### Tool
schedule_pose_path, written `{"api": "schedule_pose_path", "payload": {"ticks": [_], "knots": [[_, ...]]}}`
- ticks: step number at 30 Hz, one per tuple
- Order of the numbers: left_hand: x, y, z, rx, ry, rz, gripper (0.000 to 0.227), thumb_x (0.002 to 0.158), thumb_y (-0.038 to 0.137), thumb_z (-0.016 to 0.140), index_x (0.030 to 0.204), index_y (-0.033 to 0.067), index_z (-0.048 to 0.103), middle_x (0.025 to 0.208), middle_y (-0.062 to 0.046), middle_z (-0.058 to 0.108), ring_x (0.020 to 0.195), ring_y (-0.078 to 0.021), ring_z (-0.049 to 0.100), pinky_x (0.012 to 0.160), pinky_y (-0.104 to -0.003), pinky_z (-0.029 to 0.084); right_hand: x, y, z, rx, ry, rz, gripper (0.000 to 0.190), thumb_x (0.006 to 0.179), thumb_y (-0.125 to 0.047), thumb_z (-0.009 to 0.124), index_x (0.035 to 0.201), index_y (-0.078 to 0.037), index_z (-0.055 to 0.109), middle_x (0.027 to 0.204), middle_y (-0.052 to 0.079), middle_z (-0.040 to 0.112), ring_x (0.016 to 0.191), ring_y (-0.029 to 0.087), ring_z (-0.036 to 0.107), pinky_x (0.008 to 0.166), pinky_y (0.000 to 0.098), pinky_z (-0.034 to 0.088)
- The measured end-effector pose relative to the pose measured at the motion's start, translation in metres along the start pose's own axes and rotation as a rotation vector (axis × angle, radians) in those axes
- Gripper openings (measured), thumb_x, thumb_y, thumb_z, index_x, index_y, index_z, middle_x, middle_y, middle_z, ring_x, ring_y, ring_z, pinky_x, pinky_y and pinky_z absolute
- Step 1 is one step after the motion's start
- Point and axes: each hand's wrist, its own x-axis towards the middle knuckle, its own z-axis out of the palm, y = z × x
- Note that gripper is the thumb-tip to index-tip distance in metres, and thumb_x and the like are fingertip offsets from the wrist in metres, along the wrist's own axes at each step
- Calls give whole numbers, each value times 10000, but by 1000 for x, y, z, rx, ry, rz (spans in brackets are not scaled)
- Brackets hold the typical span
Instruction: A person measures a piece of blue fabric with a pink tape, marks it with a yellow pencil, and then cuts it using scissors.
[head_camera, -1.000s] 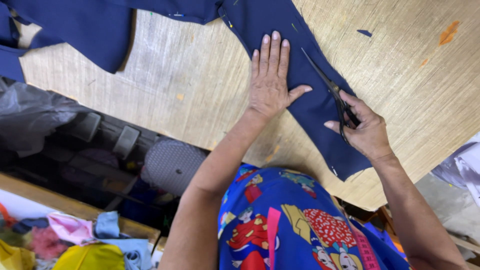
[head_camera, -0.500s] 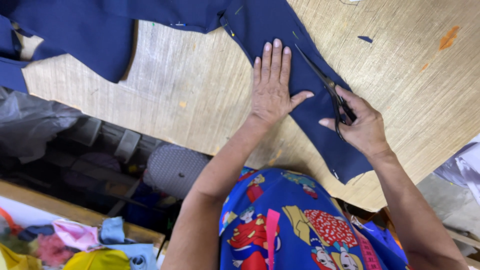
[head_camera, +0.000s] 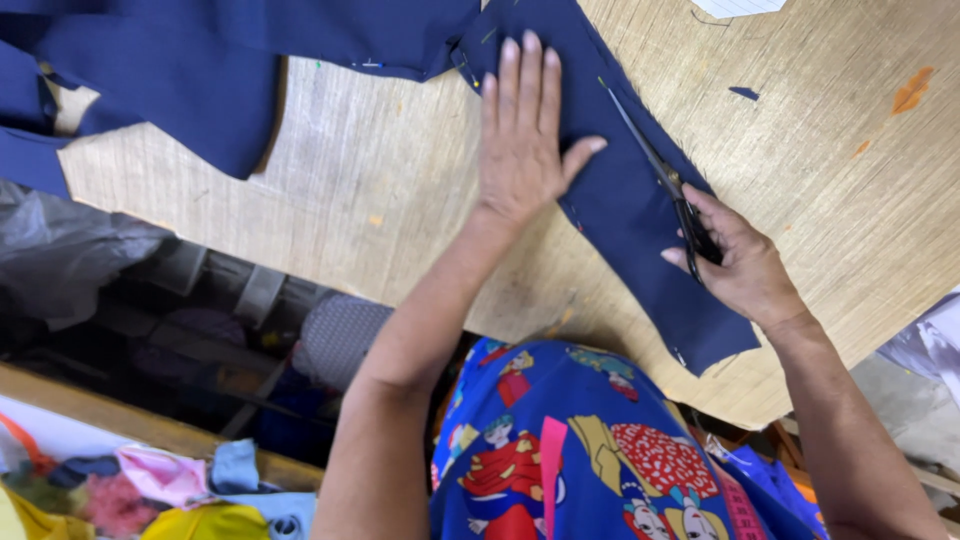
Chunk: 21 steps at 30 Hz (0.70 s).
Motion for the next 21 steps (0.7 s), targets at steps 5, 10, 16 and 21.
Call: {"api": "schedule_pose_path", "payload": {"ticks": [5,10,16,21], "knots": [[23,-24,2,147,14,10,1010,877,892,199,1506,102,243,1542,-139,201,1444,-313,191,1202,-443,212,-1,-15,4,-106,58,-122,678,767,-115,735,1393,-121,474,1361,87,539,1186,130,526,1072,215,336],[24,-24,4,155,14,-3,1014,864,905,203,1505,119,238,1547,-122,206,1452,-304,202,1208,-440,206,11,-23,11,-144,121,-198,671,767,-146,760,1384,-99,500,1316,78,573,1130,122,547,1035,216,372],[24,-24,7,174,5,-10,1026,859,933,207,1507,138,233,1549,-105,202,1454,-290,199,1212,-432,231,16,-14,14,-76,127,-249,667,767,-47,771,1377,-64,504,1278,102,569,1049,117,533,1000,213,398],[25,-25,7,177,10,-15,1031,846,932,192,1509,145,234,1553,-100,199,1459,-289,195,1219,-426,240,14,-17,10,-103,102,-196,669,777,-48,759,1391,-121,501,1169,68,639,1045,84,584,1037,179,381]]}}
